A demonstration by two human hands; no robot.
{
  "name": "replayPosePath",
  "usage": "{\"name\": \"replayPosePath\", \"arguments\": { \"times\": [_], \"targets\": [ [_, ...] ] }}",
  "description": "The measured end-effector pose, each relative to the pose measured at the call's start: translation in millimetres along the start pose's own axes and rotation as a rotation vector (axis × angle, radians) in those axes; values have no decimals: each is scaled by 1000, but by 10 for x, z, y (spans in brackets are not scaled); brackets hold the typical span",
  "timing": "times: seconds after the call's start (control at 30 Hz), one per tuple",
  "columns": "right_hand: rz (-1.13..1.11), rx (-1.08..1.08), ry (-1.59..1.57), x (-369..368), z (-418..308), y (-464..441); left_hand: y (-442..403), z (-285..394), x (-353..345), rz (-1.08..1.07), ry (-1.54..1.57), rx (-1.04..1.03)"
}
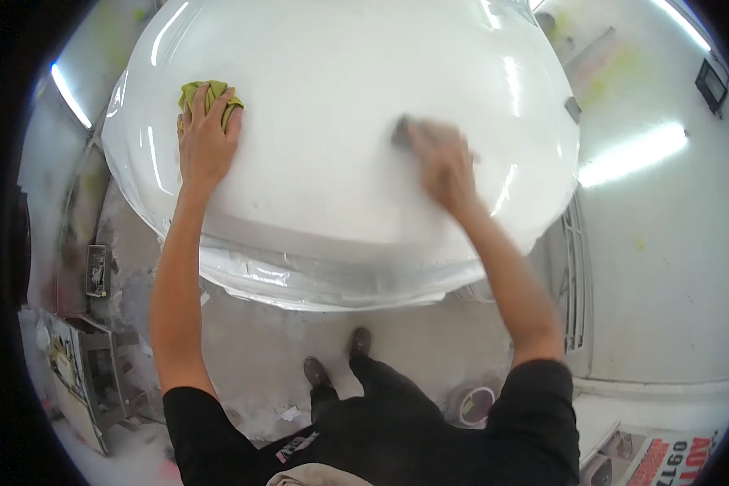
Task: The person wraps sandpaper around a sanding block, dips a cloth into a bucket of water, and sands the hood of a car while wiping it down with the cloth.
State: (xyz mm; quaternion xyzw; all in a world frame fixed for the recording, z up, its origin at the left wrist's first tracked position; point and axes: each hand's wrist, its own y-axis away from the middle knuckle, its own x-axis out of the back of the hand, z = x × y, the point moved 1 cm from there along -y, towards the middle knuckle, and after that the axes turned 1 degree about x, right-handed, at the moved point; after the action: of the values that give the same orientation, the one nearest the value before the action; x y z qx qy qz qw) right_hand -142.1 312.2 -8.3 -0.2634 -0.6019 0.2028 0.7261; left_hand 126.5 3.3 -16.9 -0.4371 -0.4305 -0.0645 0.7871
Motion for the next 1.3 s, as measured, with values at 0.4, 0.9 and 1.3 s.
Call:
{"name": "replayPosePath", "arguments": {
  "times": [0.4, 0.9, 1.3],
  "targets": [
    [-17, -89, -89, 91, 61, 63, -78, 13, -24, -37, 32, 32],
    [-28, -104, -88, -302, 603, -467, -587, -100, -162, -147, 59, 49],
    [-2, -304, 23, -1154, 1461, -2208, -1325, -197, -445, -185, 83, -19]
  ]
}}
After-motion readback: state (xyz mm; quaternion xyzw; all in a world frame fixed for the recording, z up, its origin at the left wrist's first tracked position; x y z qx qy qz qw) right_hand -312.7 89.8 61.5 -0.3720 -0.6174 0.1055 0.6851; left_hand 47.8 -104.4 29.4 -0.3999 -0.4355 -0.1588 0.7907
